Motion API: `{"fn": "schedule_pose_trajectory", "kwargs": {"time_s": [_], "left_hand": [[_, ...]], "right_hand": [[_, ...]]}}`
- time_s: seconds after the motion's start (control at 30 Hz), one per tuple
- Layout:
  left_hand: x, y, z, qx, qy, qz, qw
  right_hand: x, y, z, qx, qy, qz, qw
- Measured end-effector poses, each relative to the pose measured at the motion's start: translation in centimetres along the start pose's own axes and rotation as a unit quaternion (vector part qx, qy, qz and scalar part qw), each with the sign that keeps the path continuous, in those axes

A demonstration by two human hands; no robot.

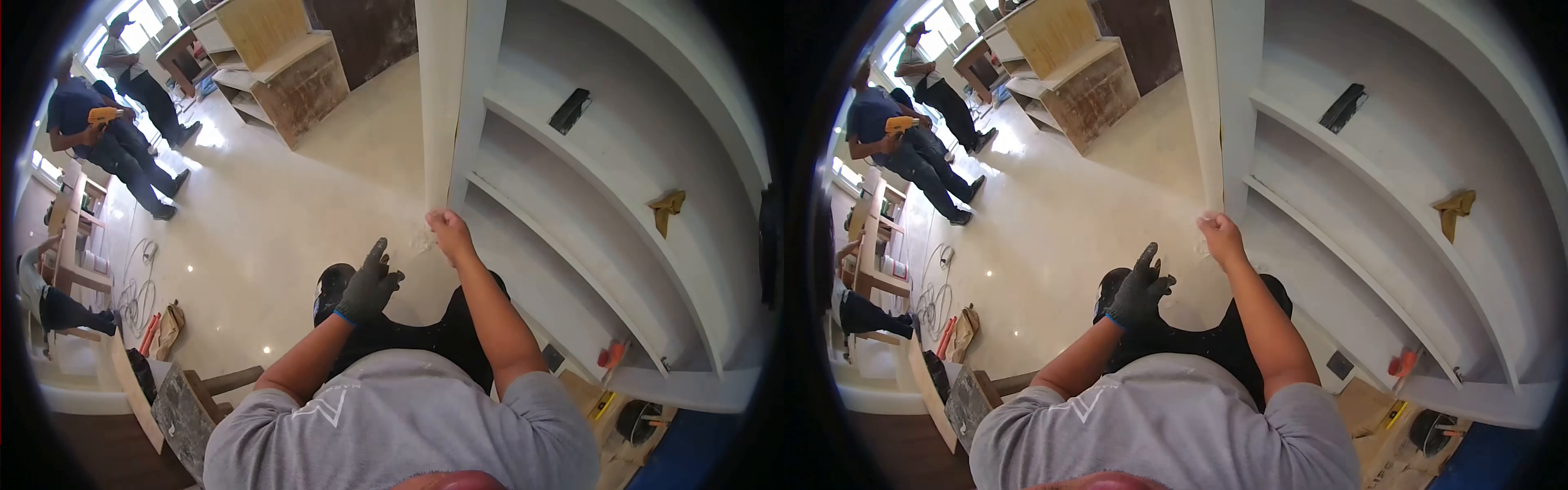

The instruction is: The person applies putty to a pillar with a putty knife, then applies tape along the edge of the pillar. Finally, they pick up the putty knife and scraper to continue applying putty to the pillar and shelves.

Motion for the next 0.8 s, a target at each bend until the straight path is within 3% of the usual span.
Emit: {"fn": "schedule_pose_trajectory", "kwargs": {"time_s": [0.1,0.2,0.33,0.43,0.5,0.57,0.63,0.67,0.7,0.73,0.77,0.8], "left_hand": [[0.1,-2.4,0.9,0.094,0.02,-0.054,0.994],[-0.6,-5.9,1.7,0.18,0.059,-0.133,0.973],[-1.7,-11.3,2.4,0.272,0.145,-0.203,0.929],[-2.0,-15.3,3.2,0.291,0.204,-0.179,0.917],[-1.3,-19.1,3.0,0.317,0.258,-0.243,0.88],[-2.4,-22.0,4.5,0.396,0.148,-0.054,0.905],[-5.0,-27.4,3.3,0.398,-0.033,0.15,0.904],[-6.3,-29.3,3.3,0.411,-0.069,0.106,0.903],[-7.4,-31.0,3.4,0.409,-0.104,0.097,0.902],[-8.3,-32.4,3.6,0.408,-0.13,0.087,0.9],[-8.8,-33.4,3.5,0.408,-0.159,0.097,0.894],[-9.2,-34.4,3.5,0.41,-0.182,0.106,0.887]], "right_hand": [[1.8,5.9,-4.2,-0.078,0.126,-0.049,0.988],[2.0,8.9,-6.5,-0.077,0.231,-0.076,0.967],[-0.5,14.0,-8.8,-0.122,0.202,-0.01,0.972],[-2.7,16.8,-9.6,-0.153,0.273,-0.022,0.949],[-5.5,19.6,-11.4,-0.142,0.216,-0.086,0.962],[-9.0,21.9,-13.0,-0.24,0.079,-0.107,0.962],[-12.7,26.0,-15.3,-0.238,-0.043,-0.229,0.943],[-15.7,27.1,-16.0,-0.353,-0.072,-0.226,0.905],[-19.6,27.5,-16.3,-0.396,-0.111,-0.232,0.882],[-21.1,29.0,-18.0,-0.34,-0.234,-0.319,0.853],[-20.4,30.5,-20.2,-0.336,-0.347,-0.425,0.765],[-22.6,30.7,-20.0,-0.293,-0.382,-0.469,0.741]]}}
Point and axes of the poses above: each hand's wrist, its own z-axis towards the middle knuckle, its own x-axis out of the palm, y = z × x, the point moved 6 cm from there along z, towards the middle knuckle, and after that the axes turned 11 degrees about y, right-handed, at the moved point
